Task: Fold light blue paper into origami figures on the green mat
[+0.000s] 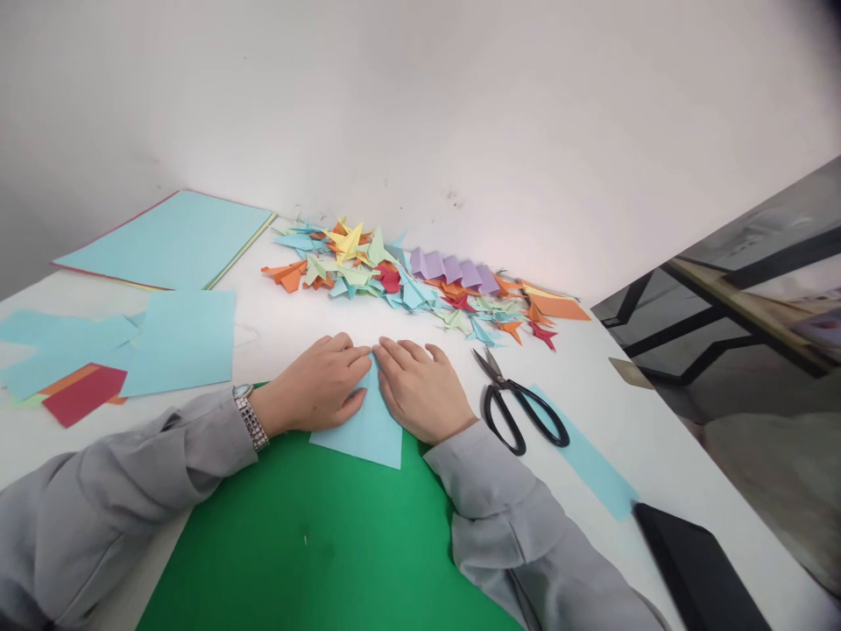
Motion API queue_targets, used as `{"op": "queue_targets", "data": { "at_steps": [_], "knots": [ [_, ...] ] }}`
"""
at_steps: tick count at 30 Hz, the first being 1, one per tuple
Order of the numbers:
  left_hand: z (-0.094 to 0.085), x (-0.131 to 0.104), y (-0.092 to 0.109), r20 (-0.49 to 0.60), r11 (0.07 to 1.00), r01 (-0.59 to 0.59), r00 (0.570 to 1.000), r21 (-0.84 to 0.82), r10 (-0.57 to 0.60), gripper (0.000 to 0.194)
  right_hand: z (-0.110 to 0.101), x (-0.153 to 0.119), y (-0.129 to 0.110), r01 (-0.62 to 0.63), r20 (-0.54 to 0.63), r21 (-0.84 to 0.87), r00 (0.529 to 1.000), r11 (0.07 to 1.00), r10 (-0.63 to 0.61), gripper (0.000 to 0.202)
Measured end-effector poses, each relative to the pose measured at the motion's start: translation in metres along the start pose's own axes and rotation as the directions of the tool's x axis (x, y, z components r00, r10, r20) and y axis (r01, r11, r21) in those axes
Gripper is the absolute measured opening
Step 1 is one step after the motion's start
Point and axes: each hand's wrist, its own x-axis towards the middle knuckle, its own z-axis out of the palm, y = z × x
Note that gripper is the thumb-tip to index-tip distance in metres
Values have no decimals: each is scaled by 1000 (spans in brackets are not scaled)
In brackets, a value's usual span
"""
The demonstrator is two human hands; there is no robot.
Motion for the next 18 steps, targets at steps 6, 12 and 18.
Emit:
{"op": "queue_targets", "data": {
  "at_steps": [6,12,18],
  "knots": [
    [-1,0,0,-28,1000,-12,1000,-10,12,17,5,-1,1,-23,13,50,1000,999,22,42],
    [-1,0,1,-13,1000,-2,1000,-5,2,16,6,-2,0,-37,16,64,999,997,36,44],
    [1,-1,0,-20,1000,-3,1000,-25,3,16,8,-2,1,-52,21,72,998,996,51,43]
  ]
}}
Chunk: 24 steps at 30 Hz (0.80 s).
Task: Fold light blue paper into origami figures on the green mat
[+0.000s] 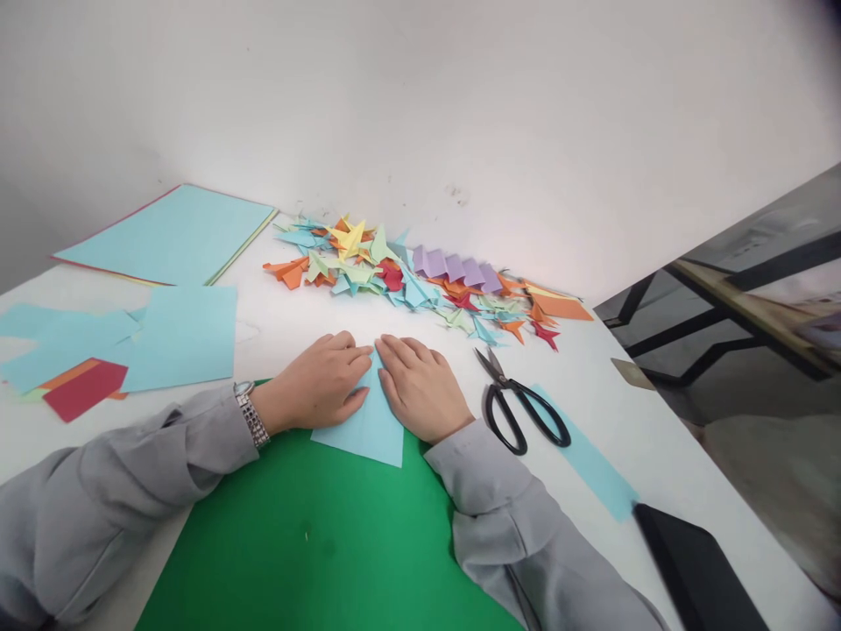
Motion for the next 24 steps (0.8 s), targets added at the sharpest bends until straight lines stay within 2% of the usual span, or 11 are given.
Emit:
{"op": "queue_targets", "data": {
  "at_steps": [9,16,24],
  "knots": [
    [1,-1,1,6,1000,15,1000,2,-15,19,-1,0,1,-7,12,10,1000,1000,6,43],
    [4,-2,-2,-45,999,-1,999,-54,-1,16,0,0,0,-12,12,5,1000,1000,12,44],
    [4,-2,-2,-41,999,4,999,-51,-6,14,0,0,-1,-13,17,3,1000,1000,13,44]
  ]
}}
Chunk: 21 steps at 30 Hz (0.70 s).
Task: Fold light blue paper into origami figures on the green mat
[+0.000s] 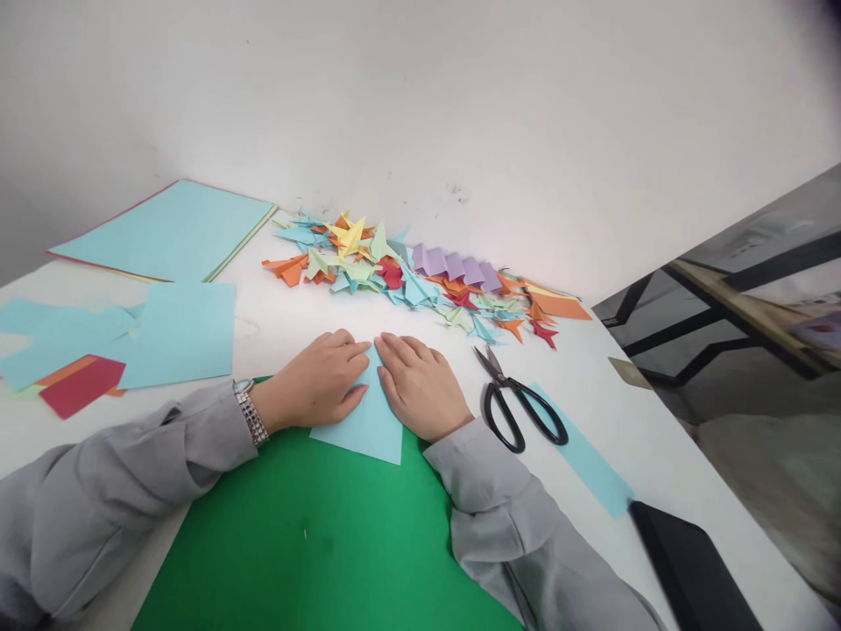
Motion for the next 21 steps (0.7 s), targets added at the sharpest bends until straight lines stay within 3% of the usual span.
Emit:
{"op": "queue_targets", "data": {
  "at_steps": [21],
  "knots": [
    [0,0,1,-3,1000,-14,1000,24,14,13,1,0,0,4,-10,0,1000,1000,-4,44]
  ]
}}
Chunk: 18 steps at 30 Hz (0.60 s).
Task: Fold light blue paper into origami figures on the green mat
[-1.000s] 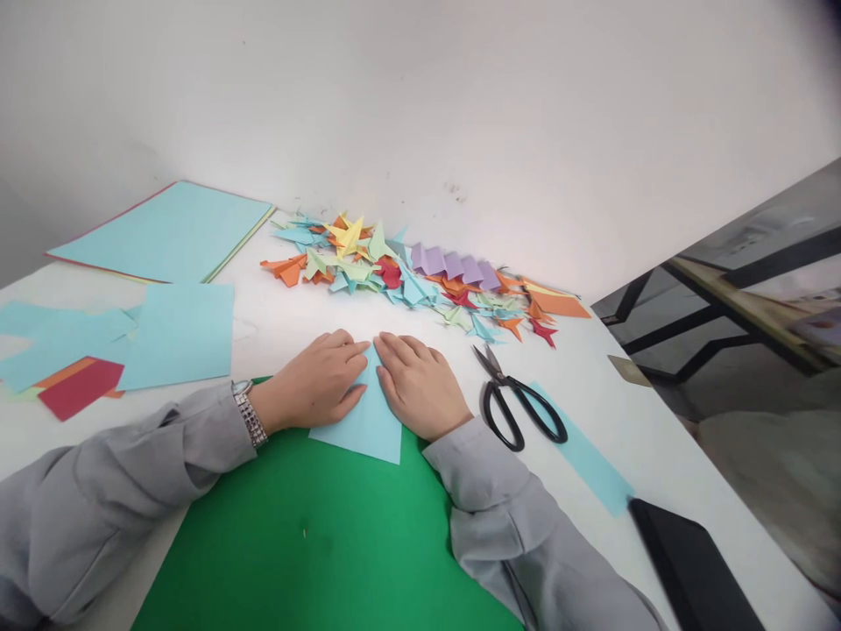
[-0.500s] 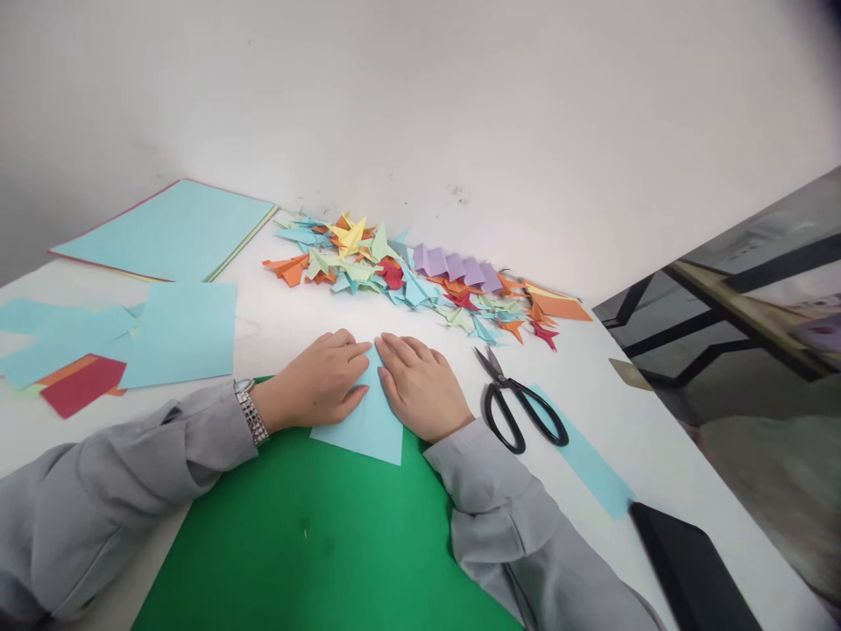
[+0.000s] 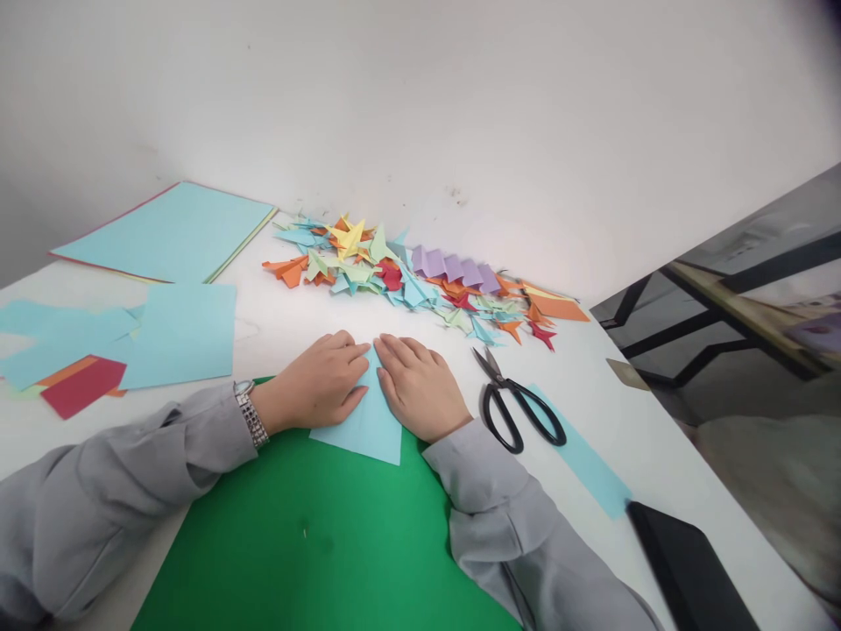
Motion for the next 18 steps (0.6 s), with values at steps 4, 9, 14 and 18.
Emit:
{"op": "queue_targets", "data": {
  "at_steps": [4,9,14,18],
  "knots": [
    [-2,1,1,34,1000,11,999,14,-12,15,0,0,0,1,-10,-9,1000,1000,-1,44],
    [-5,2,2,68,1000,21,997,15,-22,16,-1,0,0,7,-15,-21,1000,1000,-7,42],
    [-4,2,1,54,1000,24,998,1,-24,15,2,0,0,1,-28,-14,1000,1000,-2,42],
    [-4,1,1,48,1000,26,999,-5,-25,14,4,0,0,-12,-39,6,999,1000,12,44]
  ]
}}
